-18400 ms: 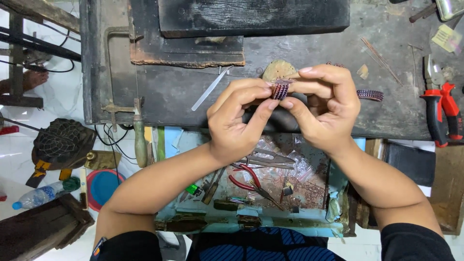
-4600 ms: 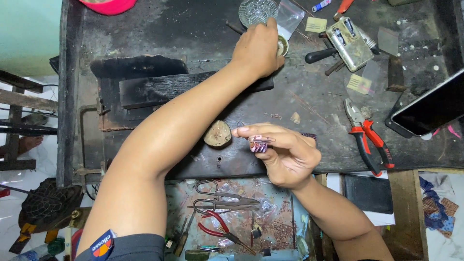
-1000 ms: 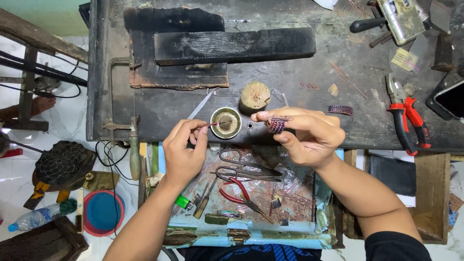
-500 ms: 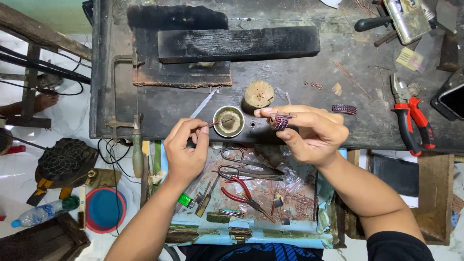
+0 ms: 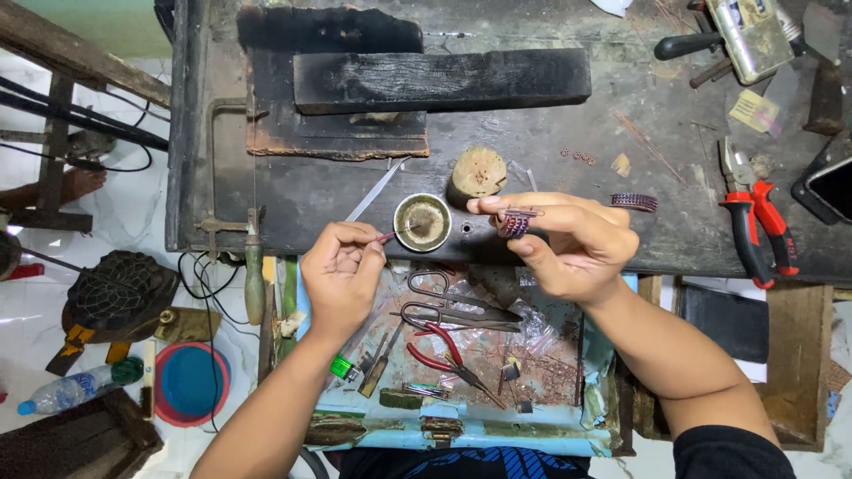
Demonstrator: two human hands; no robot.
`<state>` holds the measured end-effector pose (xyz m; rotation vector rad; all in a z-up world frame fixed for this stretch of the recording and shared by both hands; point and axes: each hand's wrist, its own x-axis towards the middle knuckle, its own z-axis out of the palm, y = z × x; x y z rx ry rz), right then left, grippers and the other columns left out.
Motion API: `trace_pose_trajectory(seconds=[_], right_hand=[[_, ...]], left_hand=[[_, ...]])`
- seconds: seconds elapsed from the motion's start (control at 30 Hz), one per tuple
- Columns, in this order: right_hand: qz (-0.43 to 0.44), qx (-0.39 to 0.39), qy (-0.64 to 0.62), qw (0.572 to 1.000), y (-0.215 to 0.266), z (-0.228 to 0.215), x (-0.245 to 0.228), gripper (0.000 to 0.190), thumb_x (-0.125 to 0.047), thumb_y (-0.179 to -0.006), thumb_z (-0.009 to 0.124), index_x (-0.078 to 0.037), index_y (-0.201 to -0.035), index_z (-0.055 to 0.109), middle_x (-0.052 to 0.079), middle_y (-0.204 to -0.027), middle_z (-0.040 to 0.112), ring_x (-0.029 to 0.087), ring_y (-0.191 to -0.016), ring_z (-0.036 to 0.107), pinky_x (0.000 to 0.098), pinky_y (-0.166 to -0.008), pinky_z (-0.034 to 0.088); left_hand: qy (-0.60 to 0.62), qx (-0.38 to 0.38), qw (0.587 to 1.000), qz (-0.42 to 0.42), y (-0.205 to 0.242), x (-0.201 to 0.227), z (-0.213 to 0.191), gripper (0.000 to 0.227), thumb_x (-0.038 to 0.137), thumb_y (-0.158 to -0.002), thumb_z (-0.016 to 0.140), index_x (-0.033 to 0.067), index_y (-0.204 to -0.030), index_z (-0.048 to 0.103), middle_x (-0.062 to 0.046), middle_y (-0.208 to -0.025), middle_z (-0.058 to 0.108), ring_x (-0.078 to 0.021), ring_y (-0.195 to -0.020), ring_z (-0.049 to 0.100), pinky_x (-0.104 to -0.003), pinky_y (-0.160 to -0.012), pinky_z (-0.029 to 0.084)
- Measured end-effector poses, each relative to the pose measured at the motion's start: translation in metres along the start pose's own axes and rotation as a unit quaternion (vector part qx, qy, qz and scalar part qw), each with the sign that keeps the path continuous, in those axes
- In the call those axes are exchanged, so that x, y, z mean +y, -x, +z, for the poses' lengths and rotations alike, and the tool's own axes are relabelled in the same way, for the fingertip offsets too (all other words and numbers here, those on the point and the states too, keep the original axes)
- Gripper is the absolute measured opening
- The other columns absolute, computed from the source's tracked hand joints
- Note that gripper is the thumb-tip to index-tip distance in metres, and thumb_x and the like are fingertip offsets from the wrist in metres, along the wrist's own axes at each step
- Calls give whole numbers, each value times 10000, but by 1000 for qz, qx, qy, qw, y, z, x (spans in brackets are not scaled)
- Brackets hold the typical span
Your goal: Adjusting and repairing a metal mesh structure for jewelry using hands and small tools at a workbench.
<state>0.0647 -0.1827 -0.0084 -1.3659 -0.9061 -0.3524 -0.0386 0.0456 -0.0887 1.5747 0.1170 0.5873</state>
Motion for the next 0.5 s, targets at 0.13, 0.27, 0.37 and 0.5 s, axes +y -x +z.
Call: trace_pose_trajectory(seconds=[0.13, 0.27, 0.37, 0.5], right_hand=[[1, 0, 1, 1000, -1, 0, -1, 190, -98, -925, 736, 81, -873, 701, 293, -932, 771, 365, -825, 804, 392, -736, 639], [-2, 4, 3, 1000, -2, 0, -3, 200, -113, -944, 723, 74, -883, 684, 298, -949, 766, 362, -832, 800, 392, -736, 641], [1, 10, 10, 1000, -1, -3, -1, 204, -126, -960, 708, 68, -900, 696, 296, -961, 766, 354, -844, 797, 397, -740, 644], [8, 10, 13, 1000, 0, -5, 4, 214, -112, -977, 693, 99, -937, 700, 309, -985, 758, 374, -884, 788, 422, -754, 649]], left_hand=[[-17, -7, 1000, -7, -4, 6, 0, 64, -158, -853, 647, -104, -847, 613, -214, -790, 659, -147, -604, 611, -305, -530, 569], [-46, -17, 999, -11, -5, 11, 0, 69, -150, -840, 675, -92, -835, 638, -207, -788, 680, -139, -589, 618, -284, -513, 562], [-57, -18, 998, -16, -6, 15, 0, 70, -155, -839, 689, -99, -837, 647, -209, -795, 690, -138, -588, 630, -275, -511, 564], [-58, -14, 998, -14, -5, 22, 2, 80, -171, -840, 697, -116, -813, 646, -235, -798, 709, -200, -601, 723, -289, -534, 600]])
